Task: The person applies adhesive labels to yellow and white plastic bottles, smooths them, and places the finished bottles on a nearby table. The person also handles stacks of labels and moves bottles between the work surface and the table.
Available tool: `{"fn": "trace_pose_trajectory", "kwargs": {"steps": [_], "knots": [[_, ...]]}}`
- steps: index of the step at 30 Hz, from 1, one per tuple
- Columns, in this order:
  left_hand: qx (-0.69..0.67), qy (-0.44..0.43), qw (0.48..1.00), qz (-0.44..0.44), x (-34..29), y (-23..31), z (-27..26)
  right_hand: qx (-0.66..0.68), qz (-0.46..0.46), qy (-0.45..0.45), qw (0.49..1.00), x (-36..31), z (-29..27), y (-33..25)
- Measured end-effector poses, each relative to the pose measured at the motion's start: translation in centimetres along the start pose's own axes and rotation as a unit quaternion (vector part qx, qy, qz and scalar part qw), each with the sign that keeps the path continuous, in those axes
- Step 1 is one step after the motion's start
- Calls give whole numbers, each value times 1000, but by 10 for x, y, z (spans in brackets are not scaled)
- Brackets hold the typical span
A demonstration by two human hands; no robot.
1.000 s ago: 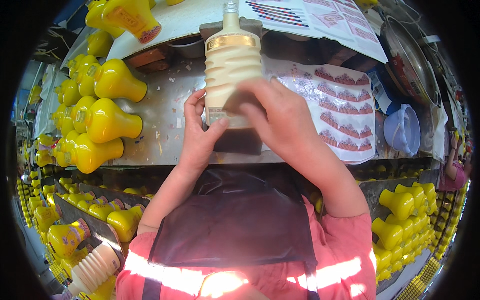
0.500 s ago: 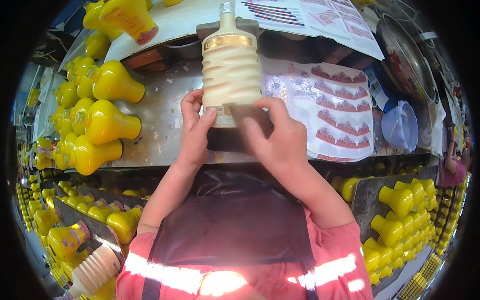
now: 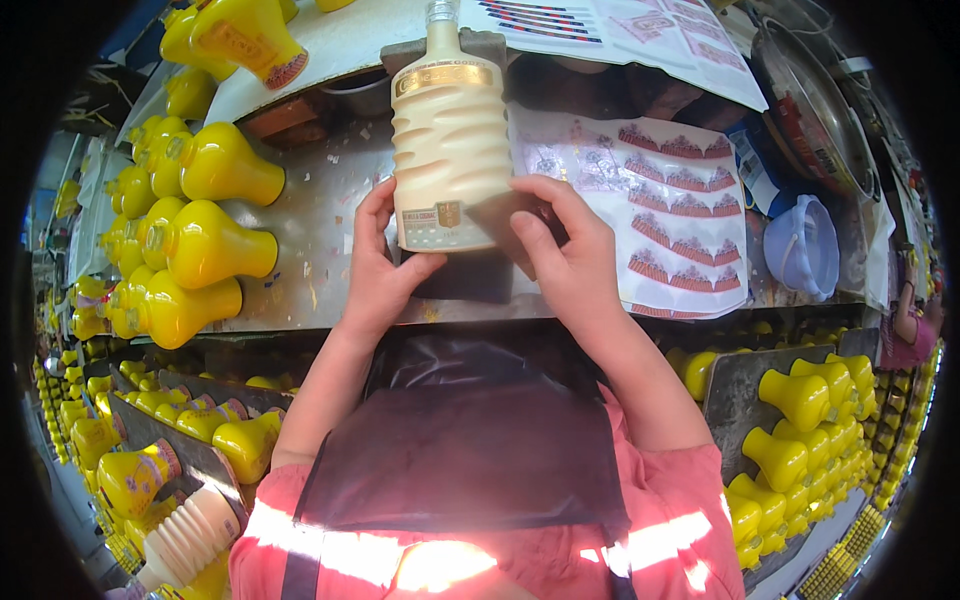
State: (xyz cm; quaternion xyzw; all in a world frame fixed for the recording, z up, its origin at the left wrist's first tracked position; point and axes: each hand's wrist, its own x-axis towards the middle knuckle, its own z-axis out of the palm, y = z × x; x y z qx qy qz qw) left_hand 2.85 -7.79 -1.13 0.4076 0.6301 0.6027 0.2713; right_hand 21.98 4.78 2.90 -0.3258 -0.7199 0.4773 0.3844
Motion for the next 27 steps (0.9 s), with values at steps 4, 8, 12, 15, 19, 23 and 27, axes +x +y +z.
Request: {"fn": "trace_pose_trajectory", "kwargs": {"steps": [4,8,12,15,19,23,27], "knots": [[120,59,990,45,1,3,-1,-205,-158,0,966,-1,5,-8],[190,89,973,93,-1,9,1,-207,-413,-73,884,-12,9,-20],[217,102,962,134,-1,12,3,-243,-342,20,907,-6,7,-33],[233,124,949,171,1,11,9,-271,-395,-76,875,-9,11,-50],[221,127,952,172,0,13,11,-280,-314,-153,894,-6,11,-72],[236,118,953,150,-3,16,10,-266,-184,-91,942,17,12,-71],[235,114,956,136,-4,15,9,-292,-173,13,941,17,19,-67]]}}
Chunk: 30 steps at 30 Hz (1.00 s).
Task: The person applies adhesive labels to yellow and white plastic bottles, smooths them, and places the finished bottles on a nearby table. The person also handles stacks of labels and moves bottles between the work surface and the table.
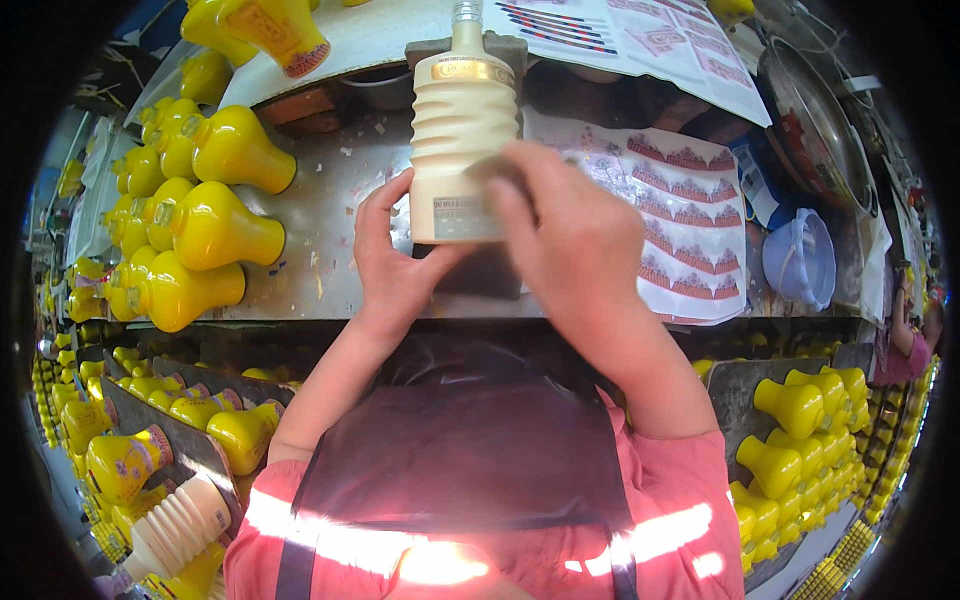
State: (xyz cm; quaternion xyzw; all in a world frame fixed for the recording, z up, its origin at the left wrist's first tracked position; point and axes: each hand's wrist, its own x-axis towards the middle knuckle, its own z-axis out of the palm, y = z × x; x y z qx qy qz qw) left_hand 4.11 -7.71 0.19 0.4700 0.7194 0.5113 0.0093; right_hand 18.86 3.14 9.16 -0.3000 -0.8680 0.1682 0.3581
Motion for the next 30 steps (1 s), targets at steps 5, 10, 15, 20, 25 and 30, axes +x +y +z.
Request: {"fn": "trace_pose_trajectory", "kwargs": {"steps": [5,10,15,20,25,30], "knots": [[-12,-34,999,13,0,-6,-3,-23,57,-75,995,-3,-2,-5],[-169,-48,980,-97,3,-11,8,101,184,-121,970,-18,0,7],[-215,-19,966,-142,4,-17,17,161,274,-136,939,-34,11,24],[-282,-20,946,-161,1,-19,23,245,239,-92,935,-36,7,13],[-286,-45,946,-148,1,-24,23,129,216,-126,960,-41,12,23],[-309,-59,933,-172,1,-27,22,215,285,-99,929,-50,24,56]]}}
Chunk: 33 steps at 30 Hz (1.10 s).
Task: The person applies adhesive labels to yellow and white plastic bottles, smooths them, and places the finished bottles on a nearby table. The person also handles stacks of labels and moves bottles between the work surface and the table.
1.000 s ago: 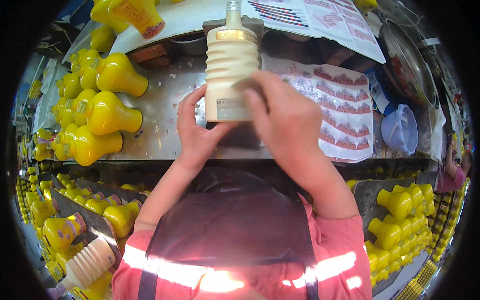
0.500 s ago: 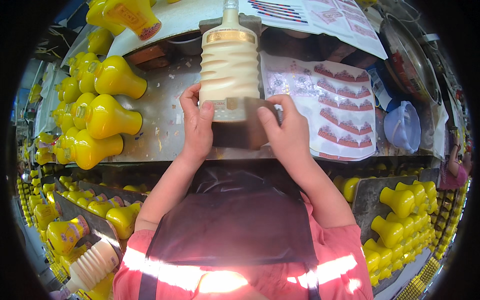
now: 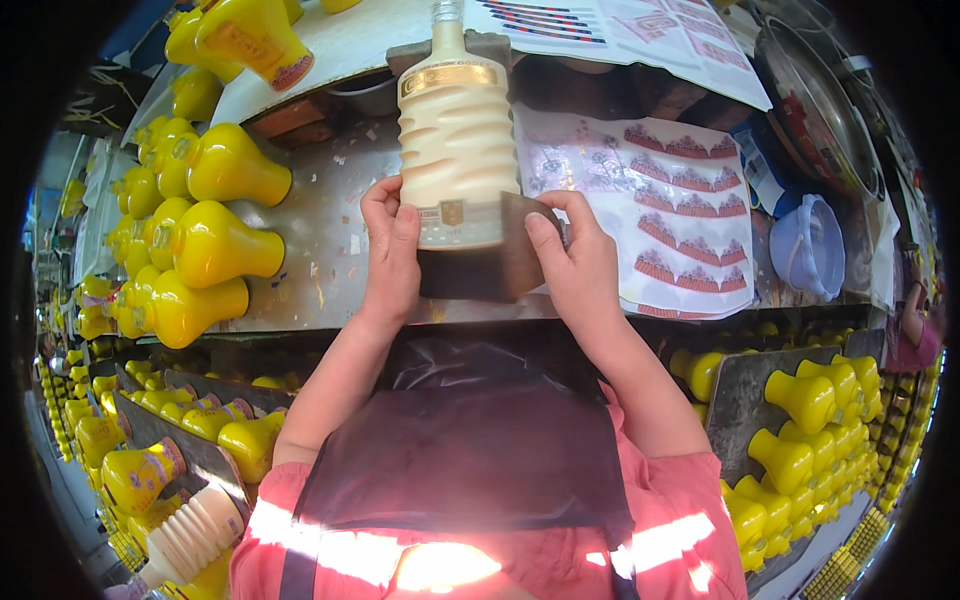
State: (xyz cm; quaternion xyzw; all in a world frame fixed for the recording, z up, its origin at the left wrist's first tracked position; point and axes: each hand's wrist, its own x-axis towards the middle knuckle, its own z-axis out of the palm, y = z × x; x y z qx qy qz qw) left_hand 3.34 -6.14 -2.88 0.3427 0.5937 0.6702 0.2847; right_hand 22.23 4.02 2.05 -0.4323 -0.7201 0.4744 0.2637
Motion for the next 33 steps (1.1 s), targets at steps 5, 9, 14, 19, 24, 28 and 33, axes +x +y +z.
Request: {"fn": "trace_pose_trajectory", "kwargs": {"steps": [5,9,14,19,24,28,33], "knots": [[19,-24,1000,4,1,6,-2,-102,-43,39,993,5,-5,-2],[-48,-24,998,-23,-4,14,-2,-72,-136,102,983,4,-14,-18],[-94,-37,993,-54,-2,18,-2,-138,-322,9,936,23,-5,-29],[-110,-58,989,-76,-1,17,-9,-143,-332,121,925,54,-1,-24],[-35,-92,992,-74,-6,12,-18,-63,-269,101,956,9,2,-12],[50,-56,997,-14,-6,11,-17,-122,-481,47,867,-15,3,-16],[238,20,965,112,-11,22,-4,-208,-398,113,886,-8,-8,-38]]}}
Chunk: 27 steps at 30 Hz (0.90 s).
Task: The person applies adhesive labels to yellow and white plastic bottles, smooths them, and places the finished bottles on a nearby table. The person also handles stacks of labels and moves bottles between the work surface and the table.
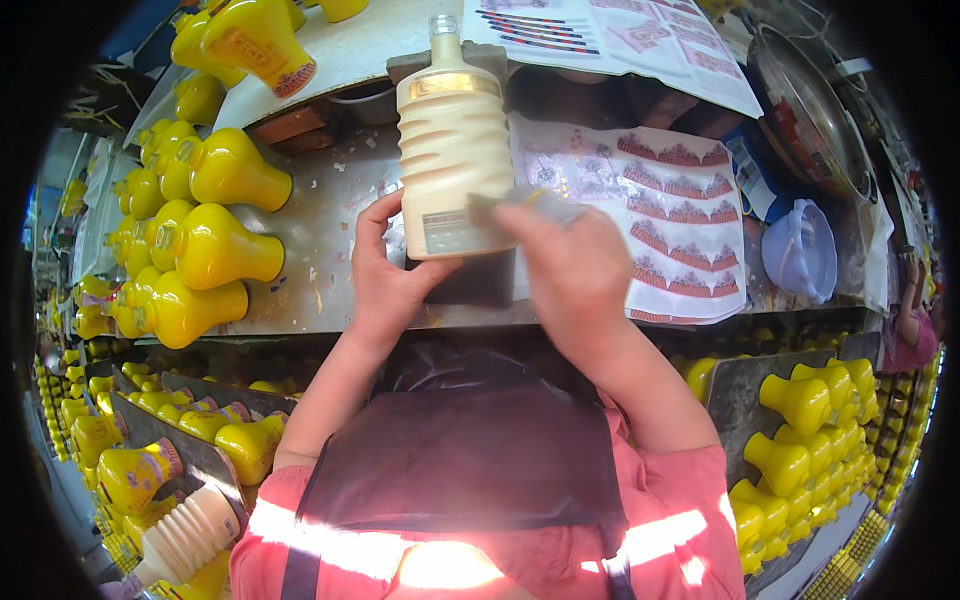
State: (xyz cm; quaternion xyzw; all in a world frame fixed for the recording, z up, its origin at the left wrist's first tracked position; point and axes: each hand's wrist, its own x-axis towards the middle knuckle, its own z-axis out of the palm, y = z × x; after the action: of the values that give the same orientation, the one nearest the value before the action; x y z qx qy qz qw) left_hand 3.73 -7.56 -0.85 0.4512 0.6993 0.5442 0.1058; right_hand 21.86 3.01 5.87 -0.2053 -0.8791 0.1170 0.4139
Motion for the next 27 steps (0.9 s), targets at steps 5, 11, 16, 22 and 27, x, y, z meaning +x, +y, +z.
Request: {"fn": "trace_pose_trajectory", "kwargs": {"steps": [5,11,16,22,27], "knots": [[65,55,993,84,4,12,11,37,-111,-72,991,10,-11,-14],[104,79,982,133,7,20,13,24,-179,-127,975,21,-17,-32],[104,82,982,135,8,23,14,-23,-69,-112,991,47,-14,-21],[115,79,980,140,8,24,12,-16,-84,-116,990,48,-14,-18],[107,73,982,136,8,20,12,-90,36,-77,992,42,-12,-23]]}}
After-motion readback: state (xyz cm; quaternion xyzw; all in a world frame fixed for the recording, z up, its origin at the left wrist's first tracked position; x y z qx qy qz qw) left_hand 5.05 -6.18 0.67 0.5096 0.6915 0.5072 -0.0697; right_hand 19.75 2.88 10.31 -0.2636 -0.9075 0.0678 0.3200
